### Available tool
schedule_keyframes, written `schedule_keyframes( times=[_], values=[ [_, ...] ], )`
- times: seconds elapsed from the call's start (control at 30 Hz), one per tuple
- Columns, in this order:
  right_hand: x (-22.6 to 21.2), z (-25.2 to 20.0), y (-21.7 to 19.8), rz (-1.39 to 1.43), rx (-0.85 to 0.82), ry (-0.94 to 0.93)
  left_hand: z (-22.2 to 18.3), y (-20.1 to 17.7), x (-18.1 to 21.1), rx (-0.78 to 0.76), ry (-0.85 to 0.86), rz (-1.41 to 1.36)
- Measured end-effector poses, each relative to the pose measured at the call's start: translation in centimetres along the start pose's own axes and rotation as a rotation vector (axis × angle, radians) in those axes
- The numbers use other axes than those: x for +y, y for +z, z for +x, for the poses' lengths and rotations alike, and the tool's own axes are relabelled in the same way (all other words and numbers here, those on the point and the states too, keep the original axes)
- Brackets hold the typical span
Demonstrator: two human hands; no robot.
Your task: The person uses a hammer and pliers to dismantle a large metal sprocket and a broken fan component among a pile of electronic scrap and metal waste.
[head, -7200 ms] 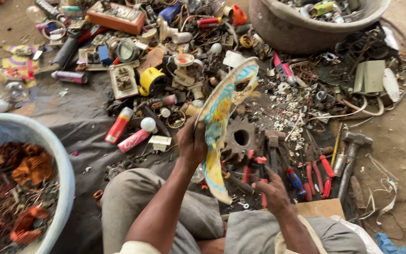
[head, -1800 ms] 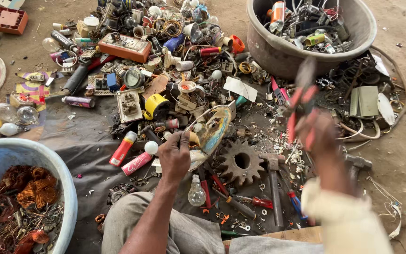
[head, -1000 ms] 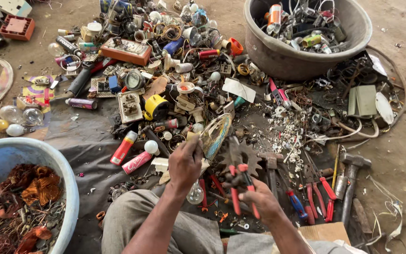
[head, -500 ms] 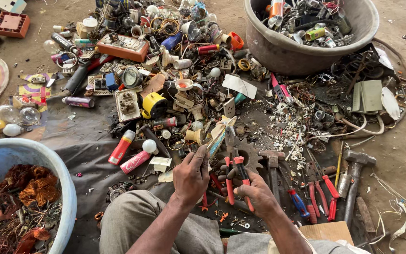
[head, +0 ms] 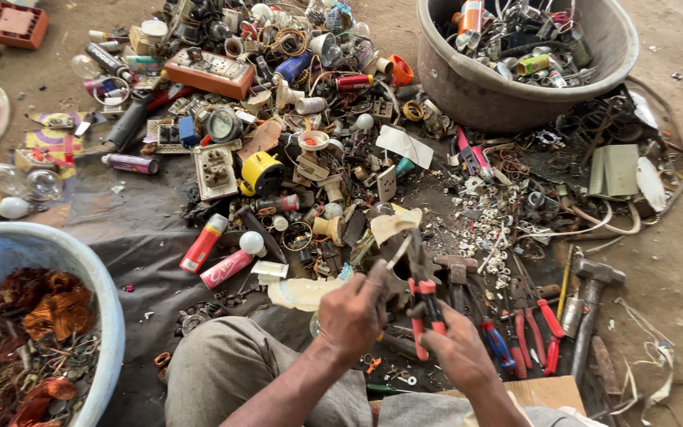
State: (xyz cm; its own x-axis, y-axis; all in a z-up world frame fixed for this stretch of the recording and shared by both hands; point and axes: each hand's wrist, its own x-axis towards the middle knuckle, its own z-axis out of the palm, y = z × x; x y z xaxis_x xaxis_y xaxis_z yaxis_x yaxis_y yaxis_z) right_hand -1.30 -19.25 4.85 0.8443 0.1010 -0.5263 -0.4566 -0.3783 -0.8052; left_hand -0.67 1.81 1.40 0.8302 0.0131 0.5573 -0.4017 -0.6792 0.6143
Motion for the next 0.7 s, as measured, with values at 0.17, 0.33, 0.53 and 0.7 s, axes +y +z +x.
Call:
schedule_keyframes(
  times=[0.17, 0.33, 0.53, 0.7],
  values=[
    [2.3, -2.6, -1.6, 0.033, 0.099, -0.035, -0.9, 0.8, 1.3, -0.099, 0.036, -0.004],
    [1.9, -3.4, -2.4, -0.238, 0.218, 0.083, -1.8, 1.6, 2.2, -0.133, 0.055, -0.051],
    [2.7, -3.8, -2.3, -0.347, 0.282, 0.043, -2.4, 2.6, 3.0, -0.182, 0.061, -0.084],
    [3.6, -3.8, -2.4, -0.319, 0.264, 0.023, -2.5, 3.0, 3.1, -0.189, 0.067, -0.083]
  ],
)
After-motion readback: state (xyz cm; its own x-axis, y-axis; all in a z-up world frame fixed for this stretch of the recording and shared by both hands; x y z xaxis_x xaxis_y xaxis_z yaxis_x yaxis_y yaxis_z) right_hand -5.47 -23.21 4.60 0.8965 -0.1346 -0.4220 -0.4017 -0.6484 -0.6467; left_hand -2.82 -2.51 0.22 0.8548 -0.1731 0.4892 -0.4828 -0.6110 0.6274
